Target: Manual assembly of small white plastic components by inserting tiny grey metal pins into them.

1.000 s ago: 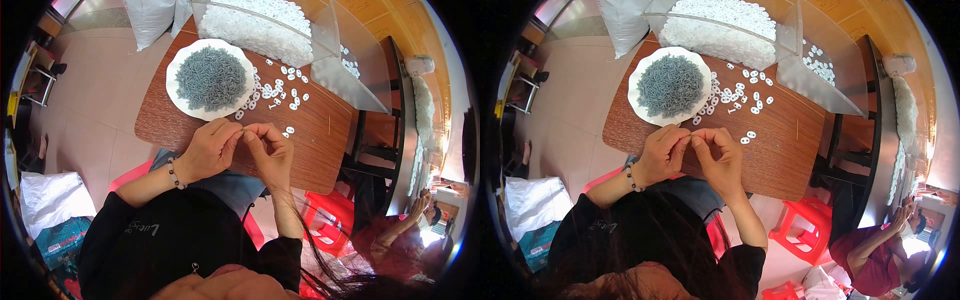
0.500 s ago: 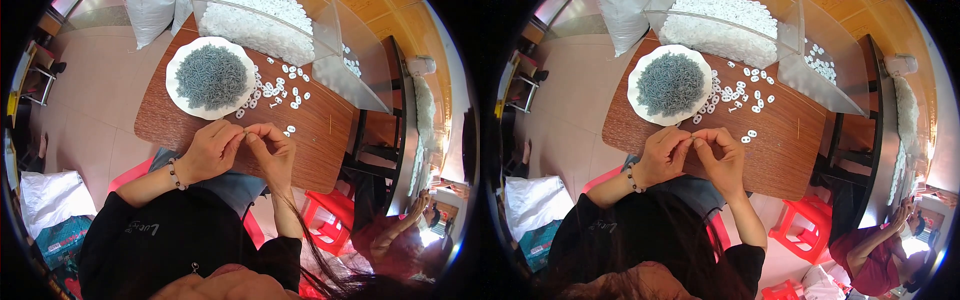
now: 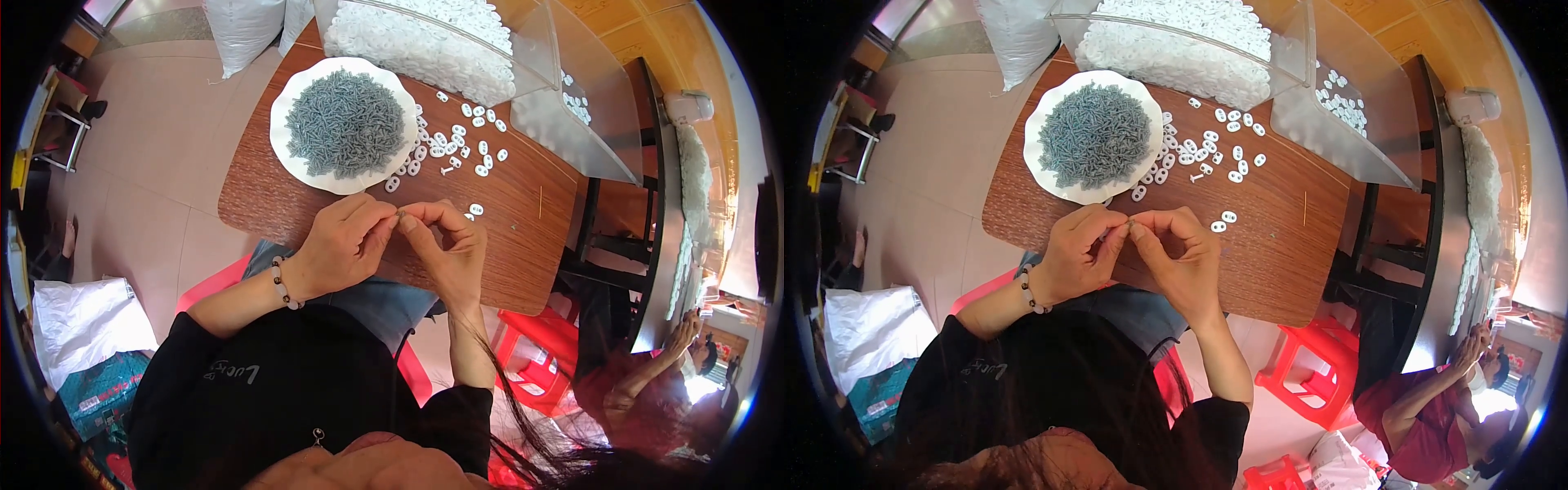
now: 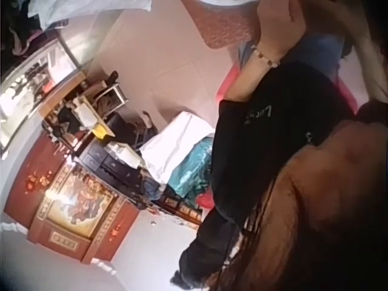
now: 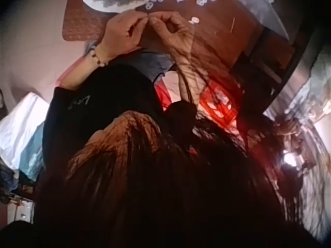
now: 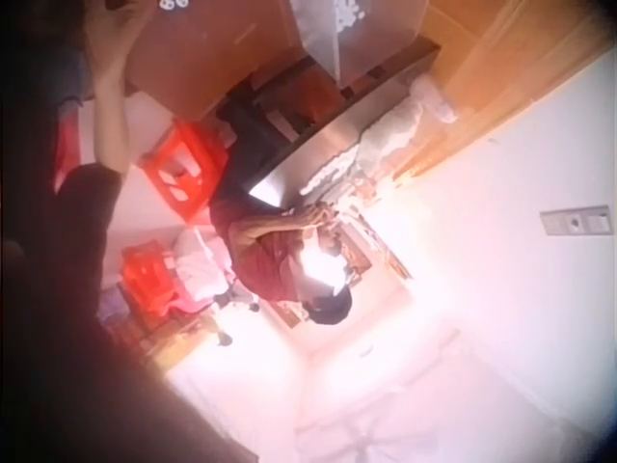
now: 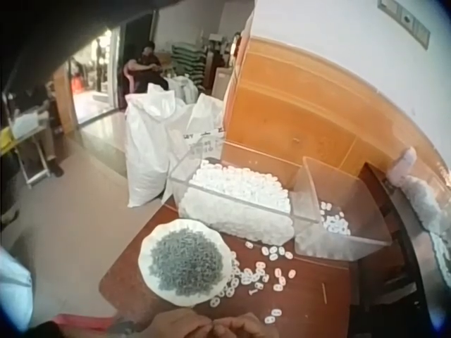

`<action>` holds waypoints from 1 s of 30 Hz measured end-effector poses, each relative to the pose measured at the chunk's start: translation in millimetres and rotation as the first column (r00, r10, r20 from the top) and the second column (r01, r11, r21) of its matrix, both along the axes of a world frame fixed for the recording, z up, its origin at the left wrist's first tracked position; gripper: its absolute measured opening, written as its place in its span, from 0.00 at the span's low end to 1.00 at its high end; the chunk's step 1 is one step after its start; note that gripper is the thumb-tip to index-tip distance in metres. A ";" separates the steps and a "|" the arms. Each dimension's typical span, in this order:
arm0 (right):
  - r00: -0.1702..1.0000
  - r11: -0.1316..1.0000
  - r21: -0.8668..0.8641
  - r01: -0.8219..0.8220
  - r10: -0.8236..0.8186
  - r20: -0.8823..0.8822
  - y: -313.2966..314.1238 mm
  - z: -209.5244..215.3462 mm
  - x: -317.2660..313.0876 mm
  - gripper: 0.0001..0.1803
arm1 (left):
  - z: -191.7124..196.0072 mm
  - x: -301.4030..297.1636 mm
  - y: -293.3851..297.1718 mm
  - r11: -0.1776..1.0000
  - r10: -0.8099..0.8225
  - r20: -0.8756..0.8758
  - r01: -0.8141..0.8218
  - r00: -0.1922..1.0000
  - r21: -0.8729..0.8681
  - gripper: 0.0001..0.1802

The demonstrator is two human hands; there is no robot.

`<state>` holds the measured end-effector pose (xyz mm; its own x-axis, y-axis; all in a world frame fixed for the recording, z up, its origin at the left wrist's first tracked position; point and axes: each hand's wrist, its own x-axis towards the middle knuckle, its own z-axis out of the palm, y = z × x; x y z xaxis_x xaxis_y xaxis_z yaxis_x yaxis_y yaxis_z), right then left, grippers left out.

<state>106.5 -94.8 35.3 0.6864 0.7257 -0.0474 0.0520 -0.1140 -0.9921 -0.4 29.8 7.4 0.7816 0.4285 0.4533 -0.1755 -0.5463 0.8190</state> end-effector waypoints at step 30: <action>0.650 0.995 -0.100 0.019 0.064 0.757 71.2 -17.4 38.5 0.06 | -10.6 -1.7 -8.8 0.048 -0.528 -0.030 -0.005 0.849 -0.999 0.15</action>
